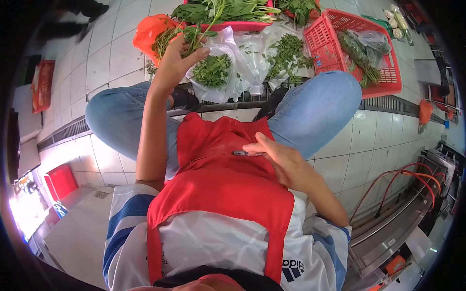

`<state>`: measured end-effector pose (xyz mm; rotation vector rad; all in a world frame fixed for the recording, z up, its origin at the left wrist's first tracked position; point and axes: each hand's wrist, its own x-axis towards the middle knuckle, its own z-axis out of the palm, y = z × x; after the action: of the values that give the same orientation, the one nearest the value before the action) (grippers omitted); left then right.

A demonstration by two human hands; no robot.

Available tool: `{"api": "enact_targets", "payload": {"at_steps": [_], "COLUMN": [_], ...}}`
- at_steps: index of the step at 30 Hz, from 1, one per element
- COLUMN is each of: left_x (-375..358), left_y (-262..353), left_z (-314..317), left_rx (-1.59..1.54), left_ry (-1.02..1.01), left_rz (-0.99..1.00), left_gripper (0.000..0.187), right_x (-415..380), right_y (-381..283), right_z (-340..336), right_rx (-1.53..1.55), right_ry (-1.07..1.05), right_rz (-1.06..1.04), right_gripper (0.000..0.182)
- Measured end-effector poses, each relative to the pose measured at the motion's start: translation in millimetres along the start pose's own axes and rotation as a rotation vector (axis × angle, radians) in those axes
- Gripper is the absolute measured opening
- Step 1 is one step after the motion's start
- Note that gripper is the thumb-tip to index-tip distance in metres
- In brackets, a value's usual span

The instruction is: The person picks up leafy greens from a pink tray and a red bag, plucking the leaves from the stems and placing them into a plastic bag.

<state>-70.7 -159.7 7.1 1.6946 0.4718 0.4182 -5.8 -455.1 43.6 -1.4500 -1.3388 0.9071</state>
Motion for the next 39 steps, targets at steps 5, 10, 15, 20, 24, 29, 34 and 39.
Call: {"api": "enact_targets", "payload": {"at_steps": [5, 10, 15, 20, 24, 29, 34, 39], "left_x": [0.6, 6.7, 16.3, 22.7, 34.4, 31.8, 33.3, 44.9], "left_y": [-1.6, -1.5, 8.0, 16.6, -6.3, -13.9, -17.0, -21.5], "left_z": [0.4, 2.5, 12.8, 5.5, 12.1, 14.2, 9.2, 13.4], "left_rx": [0.005, -0.029, -0.121, -0.275, -0.26, -0.259, -0.645, -0.692], "left_ry": [-0.052, -0.023, -0.009, -0.046, 0.142, 0.137, -0.035, 0.073], "left_rz": [-0.059, -0.037, 0.028, -0.069, 0.003, 0.076, -0.062, 0.025], "left_gripper": [0.04, 0.036, 0.03, 0.024, 0.023, 0.02, 0.014, 0.019], "right_x": [-3.3, -7.0, -13.7, 12.9, 69.6, 180.5, 242.9, 248.4], "right_y": [-24.8, -5.3, 58.6, 48.7, 48.1, 13.5, 26.9, 54.7], "right_z": [-20.4, -3.6, 35.9, 22.3, -25.5, -77.3, -70.0, -43.9], "right_rx": [-0.108, -0.425, -0.295, -0.065, -0.074, 0.083, 0.392, 0.391], "right_ry": [-0.112, -0.226, -0.35, -0.246, -0.117, 0.515, 0.437, 0.518], "right_rz": [0.029, -0.067, -0.119, 0.129, 0.221, -0.045, -0.134, -0.235], "right_gripper": [0.078, 0.055, 0.053, 0.056, 0.048, 0.021, 0.031, 0.035]}}
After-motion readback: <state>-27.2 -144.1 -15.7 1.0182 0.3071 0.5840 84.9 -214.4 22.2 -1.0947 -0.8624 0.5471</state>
